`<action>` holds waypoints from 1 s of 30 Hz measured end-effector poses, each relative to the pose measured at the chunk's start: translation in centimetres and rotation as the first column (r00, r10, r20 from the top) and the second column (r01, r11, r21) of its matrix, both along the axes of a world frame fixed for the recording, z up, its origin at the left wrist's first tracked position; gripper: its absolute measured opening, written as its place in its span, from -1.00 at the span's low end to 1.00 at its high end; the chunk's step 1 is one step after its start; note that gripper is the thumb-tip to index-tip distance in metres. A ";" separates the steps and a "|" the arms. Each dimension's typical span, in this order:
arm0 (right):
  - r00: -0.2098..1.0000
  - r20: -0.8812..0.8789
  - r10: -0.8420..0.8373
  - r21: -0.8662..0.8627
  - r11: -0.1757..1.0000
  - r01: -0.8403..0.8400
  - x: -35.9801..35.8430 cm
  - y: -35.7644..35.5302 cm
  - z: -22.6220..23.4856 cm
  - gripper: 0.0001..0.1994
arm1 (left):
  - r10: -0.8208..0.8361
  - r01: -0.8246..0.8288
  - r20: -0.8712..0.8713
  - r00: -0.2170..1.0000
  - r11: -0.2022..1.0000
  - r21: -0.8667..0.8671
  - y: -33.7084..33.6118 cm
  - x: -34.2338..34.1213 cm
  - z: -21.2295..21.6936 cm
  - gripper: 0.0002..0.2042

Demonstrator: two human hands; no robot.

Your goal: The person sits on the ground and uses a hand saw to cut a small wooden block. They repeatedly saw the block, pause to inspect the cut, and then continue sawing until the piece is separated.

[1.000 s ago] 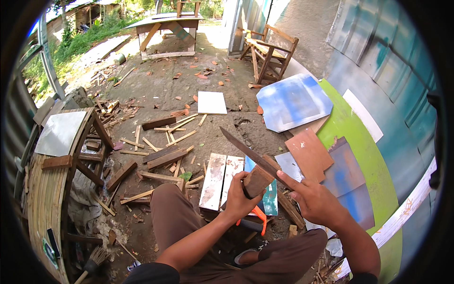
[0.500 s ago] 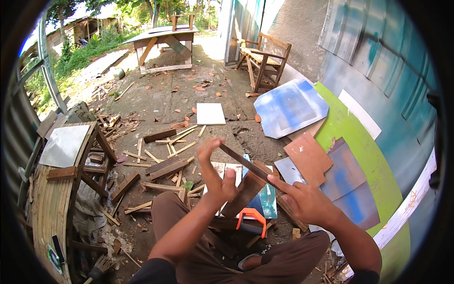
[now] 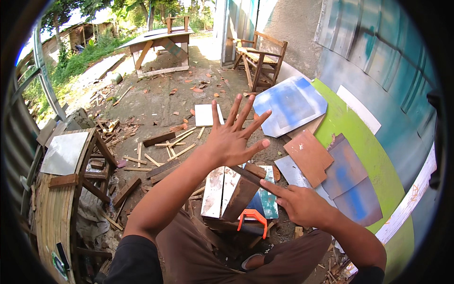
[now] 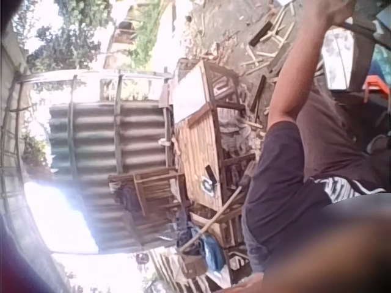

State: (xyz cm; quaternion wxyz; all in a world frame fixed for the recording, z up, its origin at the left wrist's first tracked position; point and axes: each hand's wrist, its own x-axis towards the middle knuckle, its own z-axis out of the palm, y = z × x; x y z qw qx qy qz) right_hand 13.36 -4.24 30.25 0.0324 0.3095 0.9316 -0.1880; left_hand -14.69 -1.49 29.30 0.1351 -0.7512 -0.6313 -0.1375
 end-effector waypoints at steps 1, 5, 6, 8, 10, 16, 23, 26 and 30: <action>1.000 0.007 0.016 0.003 1.000 -0.016 -0.2 0.0 0.0 -0.33 | -0.007 0.007 0.002 1.000 0.997 0.081 0.5 -0.5 0.4 -0.20; 0.996 -0.051 0.075 -0.014 0.997 -0.076 -1.2 -0.7 -0.5 -0.33 | -0.050 0.045 0.003 0.999 0.919 0.391 -0.3 -2.1 1.7 -0.22; 0.997 -0.036 0.069 -0.019 0.997 -0.070 -1.3 -0.7 -0.6 -0.33 | -0.057 0.046 0.004 0.998 0.847 0.529 -1.3 -2.2 0.9 -0.20; 0.995 -0.061 0.078 -0.005 0.997 -0.079 -1.5 -0.7 -0.8 -0.32 | -0.417 0.049 0.318 0.851 0.667 0.744 -3.8 -2.6 -2.0 -0.22; 0.993 -0.104 0.056 -0.036 0.998 -0.060 -1.6 -0.7 -1.1 -0.33 | -0.596 -0.178 0.353 0.721 0.333 0.926 -6.4 -0.9 -7.5 -0.27; 0.942 -0.337 -0.009 -0.213 0.975 -0.067 -1.6 -0.5 -2.7 -0.36 | -0.077 -0.168 0.975 0.210 0.979 0.114 -10.1 5.8 -23.4 0.10; 0.640 -0.591 -0.491 -0.375 0.870 0.321 1.1 -1.4 -11.2 -0.26 | -0.102 -0.171 0.955 0.279 0.973 0.154 -9.2 4.8 -25.0 -0.14; 0.582 -0.622 -0.524 -0.162 0.814 0.558 1.7 0.5 -18.9 -0.20 | -0.033 -0.344 0.971 0.239 0.932 0.116 -10.5 3.8 -24.5 -0.30; 0.561 -0.537 -0.630 -0.020 0.675 0.738 2.1 0.8 -27.6 -0.14 | 0.309 -0.415 0.919 0.247 0.890 -0.188 -10.6 2.2 -25.2 -0.27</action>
